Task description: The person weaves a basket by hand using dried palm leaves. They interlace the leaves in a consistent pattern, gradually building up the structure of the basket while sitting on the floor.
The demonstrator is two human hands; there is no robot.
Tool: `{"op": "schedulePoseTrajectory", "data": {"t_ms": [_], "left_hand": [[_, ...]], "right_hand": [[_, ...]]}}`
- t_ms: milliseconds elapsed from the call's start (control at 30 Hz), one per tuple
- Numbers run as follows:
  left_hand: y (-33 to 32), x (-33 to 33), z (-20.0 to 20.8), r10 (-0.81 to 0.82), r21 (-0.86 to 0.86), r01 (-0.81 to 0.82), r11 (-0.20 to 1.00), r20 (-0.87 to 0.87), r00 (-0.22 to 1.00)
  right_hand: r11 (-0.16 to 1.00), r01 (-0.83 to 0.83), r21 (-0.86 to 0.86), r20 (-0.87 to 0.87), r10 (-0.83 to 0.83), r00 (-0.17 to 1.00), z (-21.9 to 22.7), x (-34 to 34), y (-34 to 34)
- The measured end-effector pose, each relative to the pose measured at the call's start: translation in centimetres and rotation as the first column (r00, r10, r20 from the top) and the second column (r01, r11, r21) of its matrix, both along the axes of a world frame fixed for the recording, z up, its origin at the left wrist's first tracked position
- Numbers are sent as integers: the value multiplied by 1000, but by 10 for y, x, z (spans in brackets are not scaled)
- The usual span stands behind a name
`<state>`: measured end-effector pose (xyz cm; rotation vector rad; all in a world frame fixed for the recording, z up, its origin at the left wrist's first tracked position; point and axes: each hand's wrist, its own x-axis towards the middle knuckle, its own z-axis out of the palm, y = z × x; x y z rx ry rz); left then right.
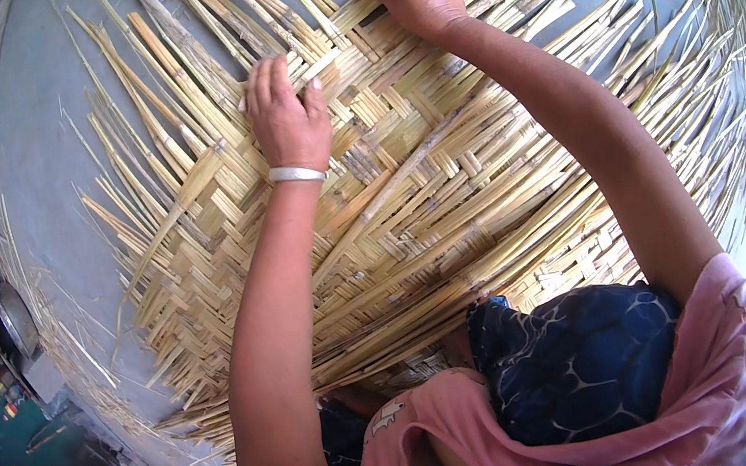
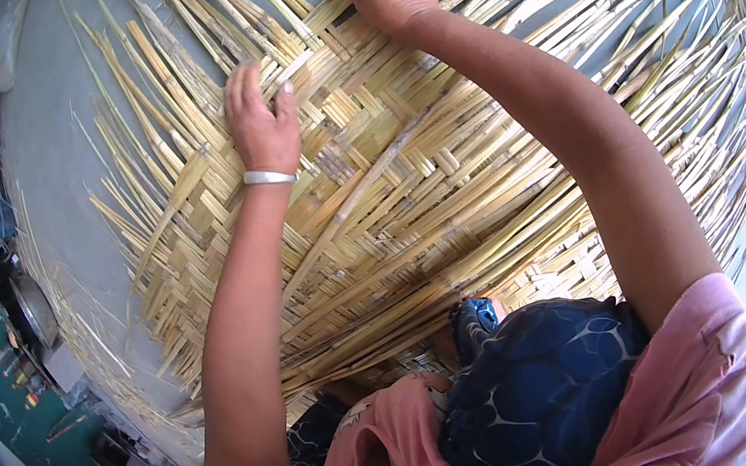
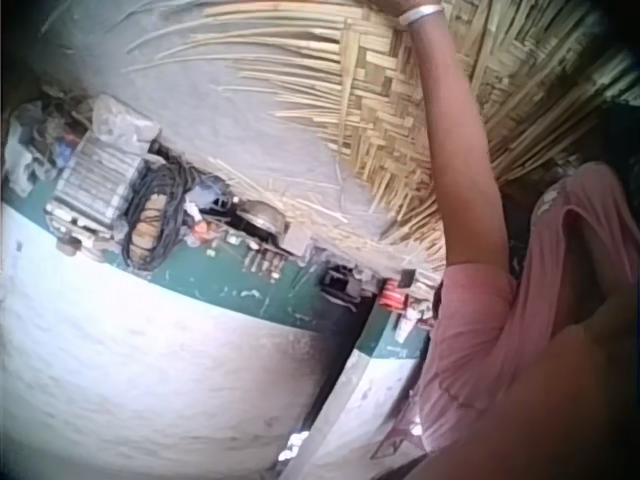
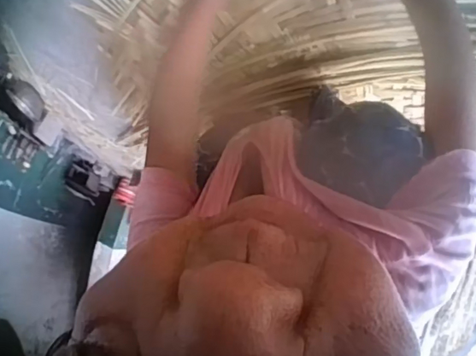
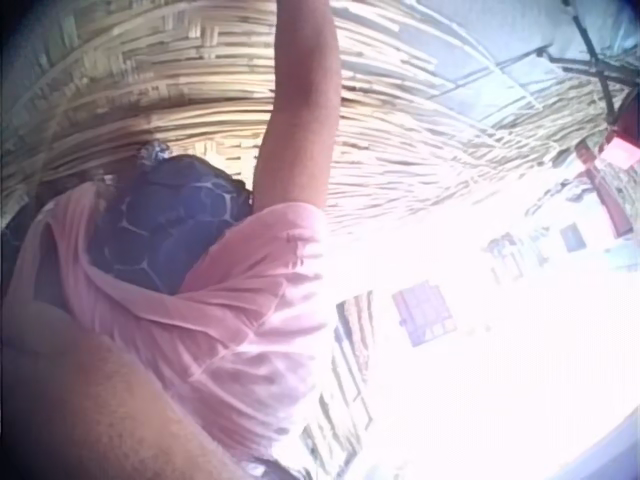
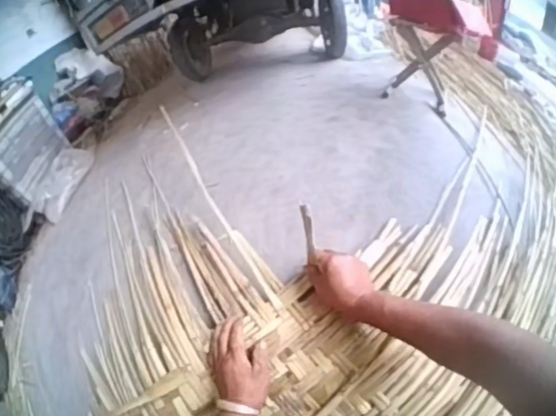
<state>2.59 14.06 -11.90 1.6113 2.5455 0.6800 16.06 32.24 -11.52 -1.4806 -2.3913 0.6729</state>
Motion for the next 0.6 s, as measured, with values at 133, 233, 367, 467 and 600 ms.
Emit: {"op": "schedulePoseTrajectory", "data": {"t_ms": [133,233,367,467,600], "left_hand": [[-10,10,-1,-30,-175,4,985,-148,989],[-10,10,-1,-43,-233,10,972,-136,990],[-9,9,0,-66,-269,22,963,-158,985],[-7,8,6,-83,-329,36,944,-131,988],[-6,5,14,-91,-333,67,940,-58,994]], "right_hand": [[1000,-23,3,7,23,1000,2,0,2],[969,-123,216,-56,138,989,20,6,-7],[964,-164,211,128,139,982,18,9,-8],[990,-133,43,218,121,968,24,5,-4],[992,-118,-49,292,128,948,63,3,-19]]}}
